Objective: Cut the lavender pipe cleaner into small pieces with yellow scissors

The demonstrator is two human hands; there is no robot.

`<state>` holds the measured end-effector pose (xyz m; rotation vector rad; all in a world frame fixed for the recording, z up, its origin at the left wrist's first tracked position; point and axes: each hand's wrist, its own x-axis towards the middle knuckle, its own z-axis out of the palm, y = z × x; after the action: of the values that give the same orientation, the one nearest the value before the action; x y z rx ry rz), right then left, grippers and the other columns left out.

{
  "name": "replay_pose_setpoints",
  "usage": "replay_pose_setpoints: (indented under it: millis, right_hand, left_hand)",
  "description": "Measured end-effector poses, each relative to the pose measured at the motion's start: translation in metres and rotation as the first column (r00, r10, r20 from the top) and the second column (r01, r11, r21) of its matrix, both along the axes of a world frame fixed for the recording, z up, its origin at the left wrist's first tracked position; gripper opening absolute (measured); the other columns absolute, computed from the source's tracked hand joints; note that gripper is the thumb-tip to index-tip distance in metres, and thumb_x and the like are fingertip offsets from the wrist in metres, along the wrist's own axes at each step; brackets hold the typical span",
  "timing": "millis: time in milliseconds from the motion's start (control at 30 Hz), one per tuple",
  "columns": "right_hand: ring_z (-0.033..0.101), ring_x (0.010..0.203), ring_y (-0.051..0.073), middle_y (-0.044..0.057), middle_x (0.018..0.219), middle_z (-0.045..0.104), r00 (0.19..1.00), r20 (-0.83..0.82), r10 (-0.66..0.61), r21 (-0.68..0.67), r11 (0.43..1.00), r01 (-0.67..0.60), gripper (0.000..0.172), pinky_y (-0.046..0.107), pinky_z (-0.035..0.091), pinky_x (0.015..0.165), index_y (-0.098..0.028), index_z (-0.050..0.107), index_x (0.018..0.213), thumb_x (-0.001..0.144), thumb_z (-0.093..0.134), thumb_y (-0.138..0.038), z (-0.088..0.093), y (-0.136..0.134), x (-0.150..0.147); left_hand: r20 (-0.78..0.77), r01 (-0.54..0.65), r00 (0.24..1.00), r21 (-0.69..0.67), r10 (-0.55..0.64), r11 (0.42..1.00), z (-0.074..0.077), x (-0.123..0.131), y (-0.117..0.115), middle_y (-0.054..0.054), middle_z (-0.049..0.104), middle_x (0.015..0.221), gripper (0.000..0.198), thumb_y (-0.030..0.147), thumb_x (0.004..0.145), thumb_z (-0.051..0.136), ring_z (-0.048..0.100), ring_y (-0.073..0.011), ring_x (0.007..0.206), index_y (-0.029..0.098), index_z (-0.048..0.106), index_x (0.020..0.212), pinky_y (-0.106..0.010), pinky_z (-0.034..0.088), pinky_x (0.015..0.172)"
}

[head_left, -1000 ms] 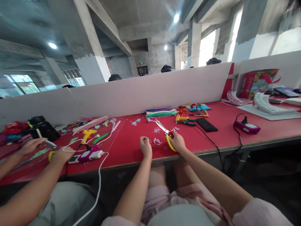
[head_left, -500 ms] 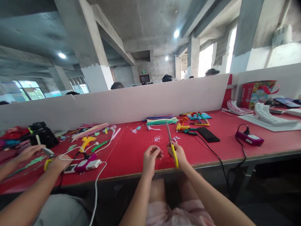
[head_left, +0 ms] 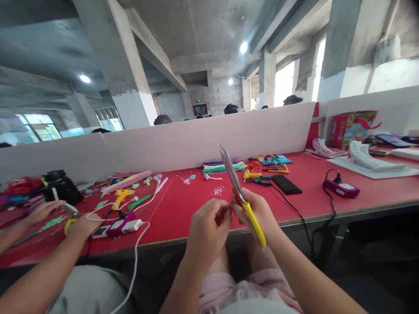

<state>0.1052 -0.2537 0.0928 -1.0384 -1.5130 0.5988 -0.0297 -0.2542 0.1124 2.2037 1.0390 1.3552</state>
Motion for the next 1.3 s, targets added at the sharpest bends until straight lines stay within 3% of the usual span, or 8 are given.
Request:
replay_pose_setpoints:
  millis: [200,400,600,700,800,933,1133,1300]
  right_hand:
    - [0.040,0.050,0.006,-0.005,0.055,0.043,0.999,-0.032,0.010,0.020,1.000,-0.010,0.003,0.018,0.033,0.046,-0.018,0.044,0.065,0.068,0.044,-0.019,0.006,-0.011,-0.002]
    - [0.040,0.048,0.006,-0.005,0.055,0.041,1.000,-0.029,0.005,-0.002,1.000,-0.005,0.003,0.018,0.032,0.045,-0.018,0.044,0.065,0.068,0.045,-0.019,0.005,-0.015,-0.005]
    - [0.038,0.048,0.006,-0.005,0.055,0.042,1.000,-0.016,0.012,-0.013,1.000,-0.012,0.005,0.018,0.032,0.045,-0.018,0.044,0.067,0.068,0.048,-0.022,0.003,-0.016,-0.003]
    - [0.037,0.049,0.007,-0.005,0.056,0.042,0.989,0.132,-0.072,-0.014,0.997,0.074,0.015,0.018,0.029,0.044,-0.019,0.043,0.069,0.066,0.053,-0.030,-0.005,-0.021,0.006]
    - [0.032,0.046,0.007,-0.006,0.053,0.039,0.894,0.367,-0.257,0.060,0.966,0.253,0.026,0.019,0.024,0.043,-0.021,0.037,0.065,0.060,0.058,-0.036,-0.021,-0.029,0.017]
    - [0.033,0.045,0.008,-0.006,0.051,0.040,0.790,0.556,-0.260,0.095,0.964,0.250,0.024,0.021,0.024,0.045,-0.021,0.037,0.065,0.062,0.055,-0.036,-0.041,-0.038,0.022]
    - [0.038,0.047,0.010,-0.003,0.052,0.045,0.733,0.591,-0.338,0.184,0.941,0.285,0.020,0.022,0.026,0.046,-0.021,0.039,0.068,0.065,0.052,-0.036,-0.052,-0.040,0.017]
    - [0.039,0.046,0.010,-0.003,0.053,0.046,0.732,0.585,-0.349,0.167,0.935,0.312,0.019,0.022,0.026,0.046,-0.022,0.039,0.069,0.065,0.051,-0.035,-0.053,-0.042,0.016]
  left_hand:
    - [0.144,0.128,0.986,-0.281,-0.090,0.951,-0.005,0.000,-0.004,-0.002,0.057,0.064,0.012,0.028,0.072,0.053,0.051,-0.0122,0.059,0.017,0.059,0.072,-0.020,0.040,0.055]
    - [0.324,0.245,0.939,-0.401,-0.114,0.882,-0.012,0.000,-0.006,-0.002,0.057,0.063,0.014,0.029,0.070,0.056,0.052,-0.0116,0.060,0.017,0.059,0.075,-0.020,0.042,0.056]
    - [0.445,0.296,0.891,-0.428,-0.085,0.854,-0.008,0.000,-0.007,-0.001,0.055,0.057,0.012,0.027,0.069,0.058,0.051,-0.0094,0.051,0.014,0.058,0.069,-0.019,0.042,0.051]
    - [0.569,0.340,0.821,-0.405,-0.057,0.849,-0.004,-0.004,-0.006,-0.001,0.057,0.057,0.010,0.024,0.068,0.059,0.051,-0.0092,0.048,0.014,0.057,0.070,-0.020,0.041,0.048]
    - [0.661,0.413,0.747,-0.372,-0.075,0.831,-0.002,-0.007,-0.007,-0.001,0.058,0.056,0.008,0.022,0.068,0.058,0.050,-0.0093,0.046,0.015,0.056,0.070,-0.020,0.040,0.045]
    - [0.709,0.438,0.697,-0.303,-0.107,0.846,-0.001,-0.005,-0.012,0.000,0.057,0.055,0.003,0.017,0.069,0.057,0.051,-0.0092,0.047,0.015,0.057,0.071,-0.021,0.041,0.048]
    - [0.723,0.406,0.686,-0.282,-0.086,0.869,0.002,-0.001,-0.018,0.000,0.057,0.056,0.005,0.019,0.070,0.056,0.051,-0.0090,0.048,0.015,0.058,0.070,-0.021,0.041,0.049]
    - [0.702,0.389,0.707,-0.285,-0.086,0.876,0.001,-0.002,-0.020,-0.001,0.057,0.056,0.006,0.019,0.072,0.054,0.050,-0.0091,0.049,0.014,0.058,0.072,-0.021,0.041,0.050]
